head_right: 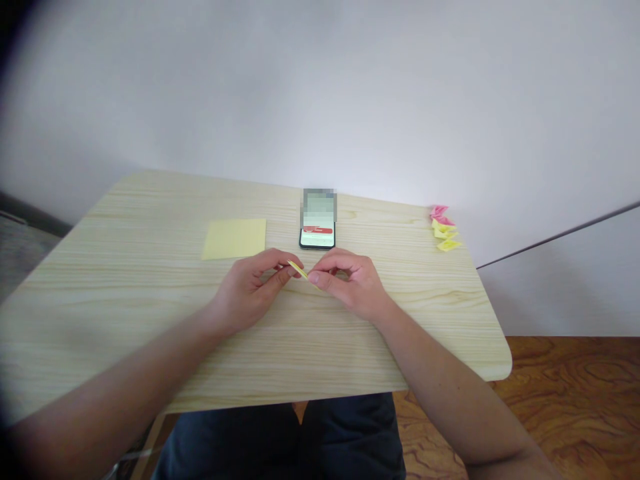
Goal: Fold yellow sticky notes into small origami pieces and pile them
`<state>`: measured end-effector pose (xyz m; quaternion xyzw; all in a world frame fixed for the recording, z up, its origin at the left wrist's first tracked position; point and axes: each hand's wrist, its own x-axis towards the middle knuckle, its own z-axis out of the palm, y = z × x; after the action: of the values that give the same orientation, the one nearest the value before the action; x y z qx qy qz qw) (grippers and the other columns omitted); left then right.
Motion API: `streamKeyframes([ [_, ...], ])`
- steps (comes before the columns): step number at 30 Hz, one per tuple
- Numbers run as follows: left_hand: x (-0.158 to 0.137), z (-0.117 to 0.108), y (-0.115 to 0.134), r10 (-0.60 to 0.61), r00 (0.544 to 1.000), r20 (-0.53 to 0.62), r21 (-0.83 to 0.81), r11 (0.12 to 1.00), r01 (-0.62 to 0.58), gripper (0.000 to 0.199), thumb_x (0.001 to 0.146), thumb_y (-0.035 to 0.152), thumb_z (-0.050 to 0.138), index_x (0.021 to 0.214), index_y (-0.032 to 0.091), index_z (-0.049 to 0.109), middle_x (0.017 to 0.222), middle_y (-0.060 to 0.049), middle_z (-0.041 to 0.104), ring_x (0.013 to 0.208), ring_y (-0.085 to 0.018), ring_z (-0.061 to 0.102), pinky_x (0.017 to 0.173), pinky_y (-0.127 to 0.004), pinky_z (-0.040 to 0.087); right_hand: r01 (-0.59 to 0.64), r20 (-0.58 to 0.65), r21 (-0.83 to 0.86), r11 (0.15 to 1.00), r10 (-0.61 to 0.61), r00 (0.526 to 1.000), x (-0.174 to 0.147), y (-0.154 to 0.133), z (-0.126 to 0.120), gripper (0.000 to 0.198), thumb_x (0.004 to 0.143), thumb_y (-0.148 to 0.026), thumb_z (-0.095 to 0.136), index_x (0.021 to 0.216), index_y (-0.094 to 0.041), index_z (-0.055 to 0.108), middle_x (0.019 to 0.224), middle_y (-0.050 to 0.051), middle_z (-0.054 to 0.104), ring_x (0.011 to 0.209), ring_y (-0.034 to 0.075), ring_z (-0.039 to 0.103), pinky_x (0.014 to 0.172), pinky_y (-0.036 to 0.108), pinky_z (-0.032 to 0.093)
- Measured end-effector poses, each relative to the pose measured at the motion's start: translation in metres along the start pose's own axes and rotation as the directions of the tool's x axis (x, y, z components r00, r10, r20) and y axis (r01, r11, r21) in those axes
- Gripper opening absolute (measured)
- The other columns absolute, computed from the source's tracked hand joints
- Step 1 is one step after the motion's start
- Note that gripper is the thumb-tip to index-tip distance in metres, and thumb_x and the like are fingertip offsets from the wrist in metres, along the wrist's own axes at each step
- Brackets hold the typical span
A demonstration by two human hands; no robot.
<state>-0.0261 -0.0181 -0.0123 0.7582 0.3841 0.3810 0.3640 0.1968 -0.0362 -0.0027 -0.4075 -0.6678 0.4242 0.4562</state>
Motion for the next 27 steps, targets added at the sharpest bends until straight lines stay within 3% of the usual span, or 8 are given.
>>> streamKeyframes([
  [16,-0.0001,-0.0025,0.0017,-0.027,0.999,0.039,-0.019,0.999,0.028,0.014,0.097,0.026,0.058,0.098,0.021,0.071,0.096,-0.004,0.072,0.091,-0.019,0.066,0.08,-0.032,0.052,-0.036,0.03,-0.002,0.999,0.036,0.999,0.0002,-0.0012,-0.0013,0.016,0.089,-0.037,0.075,0.086,-0.022,0.076,0.085,0.003,0.07,0.078,0.016,0.063,0.069,0.032,0.051],
  [27,0.0025,-0.0044,0.0095,-0.13,0.988,0.087,-0.212,0.966,0.146,0.016,0.097,0.03,0.06,0.097,0.018,0.071,0.086,-0.001,0.072,0.085,-0.016,0.066,0.081,-0.027,0.05,0.001,-0.005,-0.088,0.996,-0.001,1.0,-0.0013,-0.0035,-0.0001,0.009,0.092,-0.028,0.071,0.088,-0.021,0.076,0.087,0.004,0.068,0.082,0.017,0.062,0.075,0.033,0.05],
])
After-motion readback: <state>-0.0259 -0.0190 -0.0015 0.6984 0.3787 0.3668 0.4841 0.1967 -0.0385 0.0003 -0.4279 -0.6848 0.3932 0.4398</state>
